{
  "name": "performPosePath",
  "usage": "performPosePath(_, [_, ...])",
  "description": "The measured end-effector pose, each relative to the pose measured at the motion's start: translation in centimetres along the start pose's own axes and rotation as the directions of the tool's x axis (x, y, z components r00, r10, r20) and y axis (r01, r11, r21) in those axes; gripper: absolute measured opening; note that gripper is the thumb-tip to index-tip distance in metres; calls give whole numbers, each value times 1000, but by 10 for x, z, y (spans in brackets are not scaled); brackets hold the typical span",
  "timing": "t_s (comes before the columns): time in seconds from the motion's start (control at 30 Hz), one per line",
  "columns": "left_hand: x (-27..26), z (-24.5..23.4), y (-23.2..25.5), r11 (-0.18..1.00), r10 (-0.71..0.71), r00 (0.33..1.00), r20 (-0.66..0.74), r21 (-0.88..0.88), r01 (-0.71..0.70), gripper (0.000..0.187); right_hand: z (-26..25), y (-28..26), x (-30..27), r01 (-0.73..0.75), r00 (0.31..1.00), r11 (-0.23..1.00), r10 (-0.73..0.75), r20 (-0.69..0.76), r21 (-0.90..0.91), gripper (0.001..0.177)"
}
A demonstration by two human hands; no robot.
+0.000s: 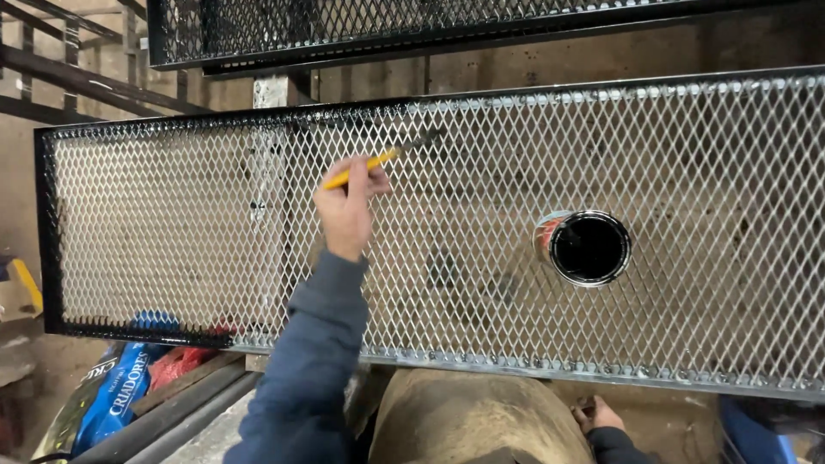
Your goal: Painting the edges and mesh surface of a metal grate using a brush and black paint.
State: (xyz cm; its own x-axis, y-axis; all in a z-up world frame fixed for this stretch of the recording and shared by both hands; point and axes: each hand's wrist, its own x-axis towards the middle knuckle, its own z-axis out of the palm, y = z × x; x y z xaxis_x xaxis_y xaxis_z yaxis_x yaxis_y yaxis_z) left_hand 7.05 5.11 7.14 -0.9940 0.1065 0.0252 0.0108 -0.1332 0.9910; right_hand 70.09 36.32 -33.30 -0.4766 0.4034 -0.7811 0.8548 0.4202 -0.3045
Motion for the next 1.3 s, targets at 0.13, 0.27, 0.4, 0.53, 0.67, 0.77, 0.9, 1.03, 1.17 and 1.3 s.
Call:
performPosePath(0.13, [43, -7, -7, 934, 174, 984, 41, 311, -178, 25, 33, 39, -2, 124, 991, 979, -114, -67, 164, 35])
performPosePath(0.27, [69, 6, -19, 741, 309, 939, 153, 580, -339, 20, 44, 48, -27, 95, 994, 970, -82, -67, 226, 28])
performPosePath(0.4, [90, 10, -44, 611, 378, 893, 242, 659, -438, 18, 46, 41, -45, -59, 998, 996, 60, 13, -63, 31])
performPosePath(0.53, [94, 18, -34, 648, 346, 910, 227, 644, -407, 17, 56, 48, -55, 48, 999, 995, -46, -21, 86, 34])
performPosePath(0.67, [96, 20, -35, 624, 325, 911, 253, 667, -407, 17, 65, 42, -51, 83, 997, 984, -84, -3, 159, 37])
performPosePath(0.77, [100, 31, -35, 622, 325, 907, 268, 662, -418, 18, 66, 44, -47, 144, 990, 961, -140, -35, 238, 36])
performPosePath(0.9, [97, 41, -38, 610, 323, 901, 288, 665, -431, 17, 65, 45, -48, 147, 989, 958, -145, -30, 244, 39])
performPosePath(1.03, [98, 51, -42, 581, 344, 882, 323, 664, -470, 18, 66, 40, -55, 62, 997, 997, -60, -40, 46, 38])
performPosePath(1.17, [102, 53, -44, 556, 381, 872, 307, 678, -481, 18, 60, 39, -43, 94, 993, 958, -110, 43, 271, 42])
performPosePath(1.3, [100, 54, -40, 535, 373, 876, 304, 702, -471, 19, 60, 38, -48, 63, 995, 981, -77, 70, 181, 48])
